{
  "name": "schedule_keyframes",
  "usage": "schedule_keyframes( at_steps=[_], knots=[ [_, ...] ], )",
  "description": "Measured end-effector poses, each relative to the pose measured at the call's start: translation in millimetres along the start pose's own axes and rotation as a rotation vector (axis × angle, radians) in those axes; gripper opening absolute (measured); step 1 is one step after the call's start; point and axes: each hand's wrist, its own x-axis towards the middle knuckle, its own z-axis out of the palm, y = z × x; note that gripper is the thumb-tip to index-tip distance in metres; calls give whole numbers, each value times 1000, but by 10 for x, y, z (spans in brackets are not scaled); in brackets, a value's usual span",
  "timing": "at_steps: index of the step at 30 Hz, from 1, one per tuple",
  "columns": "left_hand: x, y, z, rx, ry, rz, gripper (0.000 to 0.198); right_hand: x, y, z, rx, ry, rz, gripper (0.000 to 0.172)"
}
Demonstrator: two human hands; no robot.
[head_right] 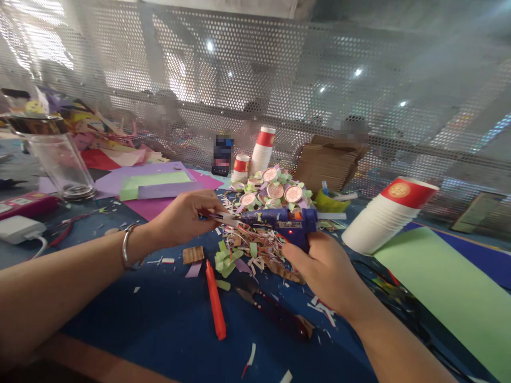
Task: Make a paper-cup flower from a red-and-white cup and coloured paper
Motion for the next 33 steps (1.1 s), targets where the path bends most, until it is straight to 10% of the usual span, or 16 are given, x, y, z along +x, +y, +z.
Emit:
schedule_keyframes(
  at_steps=[17,33],
  knots=[
    [9,40,-11,-116,10,-100,6,-7,84,12,145,22,-18,38],
    [32,-66,37,-330,-28,-167,29,2,210,26,232,38,-38,45]
  ],
)
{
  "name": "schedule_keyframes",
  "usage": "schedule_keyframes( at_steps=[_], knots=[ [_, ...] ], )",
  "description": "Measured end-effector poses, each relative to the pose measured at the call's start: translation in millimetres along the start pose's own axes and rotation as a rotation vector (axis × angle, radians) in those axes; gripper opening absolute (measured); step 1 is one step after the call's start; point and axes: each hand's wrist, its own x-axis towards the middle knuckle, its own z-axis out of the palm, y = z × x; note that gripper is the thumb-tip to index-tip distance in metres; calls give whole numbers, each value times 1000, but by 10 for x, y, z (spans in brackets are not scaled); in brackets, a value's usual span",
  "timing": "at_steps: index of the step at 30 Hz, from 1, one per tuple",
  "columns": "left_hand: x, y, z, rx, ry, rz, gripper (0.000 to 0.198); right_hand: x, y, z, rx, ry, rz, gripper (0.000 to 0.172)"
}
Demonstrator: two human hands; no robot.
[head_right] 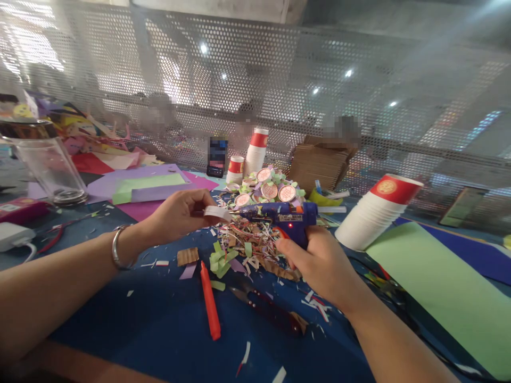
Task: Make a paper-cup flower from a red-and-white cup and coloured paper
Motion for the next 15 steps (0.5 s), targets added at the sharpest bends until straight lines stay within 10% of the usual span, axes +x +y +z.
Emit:
schedule_keyframes(
  at_steps=[15],
  knots=[
    [1,-25,-1,85,13,14,31,10,57,21,-51,3,-26,45]
  ],
)
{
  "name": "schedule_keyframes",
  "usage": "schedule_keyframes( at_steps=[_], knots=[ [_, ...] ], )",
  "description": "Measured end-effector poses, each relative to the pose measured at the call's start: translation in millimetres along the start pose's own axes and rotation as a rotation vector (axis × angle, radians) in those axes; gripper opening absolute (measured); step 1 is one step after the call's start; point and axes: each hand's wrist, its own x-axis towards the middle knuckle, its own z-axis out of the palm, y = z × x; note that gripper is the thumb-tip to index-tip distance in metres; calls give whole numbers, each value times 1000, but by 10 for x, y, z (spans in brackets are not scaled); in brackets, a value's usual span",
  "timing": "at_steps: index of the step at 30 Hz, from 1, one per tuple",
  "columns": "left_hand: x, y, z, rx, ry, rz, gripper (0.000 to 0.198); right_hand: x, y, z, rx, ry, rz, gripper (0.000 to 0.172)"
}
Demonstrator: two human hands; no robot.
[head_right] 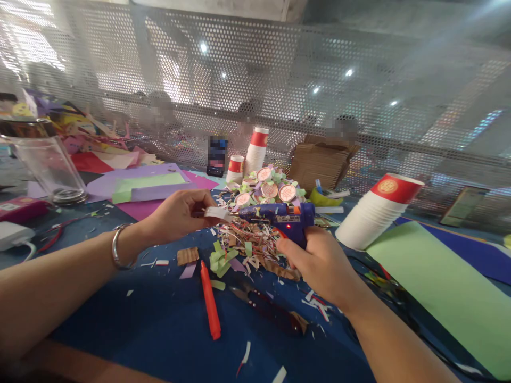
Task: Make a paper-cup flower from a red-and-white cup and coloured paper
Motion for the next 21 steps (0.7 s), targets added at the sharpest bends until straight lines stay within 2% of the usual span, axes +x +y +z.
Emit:
schedule_keyframes(
  at_steps=[14,21],
  knots=[
    [2,36,17,-46,-26,-34,31,-2,61,-19,-91,-5,-23,47],
    [4,17,12,1,-19,4,33,8,2,-27,-140,-4,-22,45]
  ],
)
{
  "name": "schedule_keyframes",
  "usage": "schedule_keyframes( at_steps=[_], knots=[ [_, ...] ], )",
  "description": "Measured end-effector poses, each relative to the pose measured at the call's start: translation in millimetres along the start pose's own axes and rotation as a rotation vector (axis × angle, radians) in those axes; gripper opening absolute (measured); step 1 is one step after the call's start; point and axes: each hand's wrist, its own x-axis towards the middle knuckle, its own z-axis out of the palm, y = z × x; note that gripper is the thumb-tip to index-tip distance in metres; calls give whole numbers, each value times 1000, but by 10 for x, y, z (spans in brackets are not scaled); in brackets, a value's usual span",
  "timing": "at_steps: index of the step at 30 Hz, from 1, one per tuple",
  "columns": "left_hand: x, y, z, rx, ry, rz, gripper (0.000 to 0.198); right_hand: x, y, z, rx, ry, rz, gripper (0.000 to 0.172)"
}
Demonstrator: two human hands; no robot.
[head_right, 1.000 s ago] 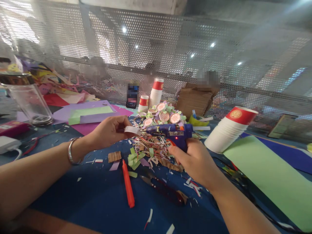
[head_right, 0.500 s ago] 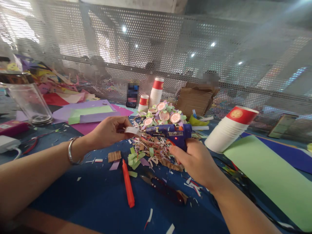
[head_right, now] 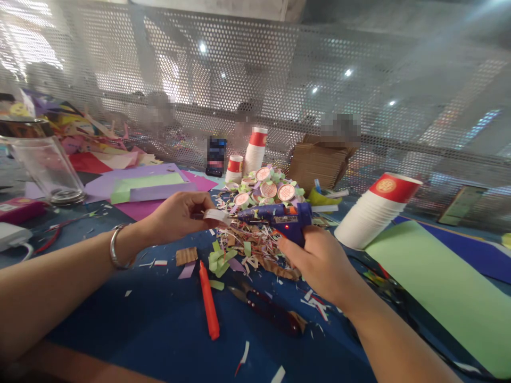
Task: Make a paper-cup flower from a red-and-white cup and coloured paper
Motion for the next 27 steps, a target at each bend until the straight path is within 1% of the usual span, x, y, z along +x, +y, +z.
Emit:
schedule_keyframes(
  at_steps=[4,9,16,27],
  knots=[
    [7,-24,-2,11,9,7,35,0,20,8,-13,14,-11,45],
    [6,-20,1,-11,-12,-13,34,-5,59,33,5,18,-14,47],
    [9,-25,10,-72,-33,-34,34,-6,36,6,1,-7,-7,47],
    [15,-39,8,-62,-35,-32,38,-10,-12,-11,-7,-4,-3,45]
  ],
)
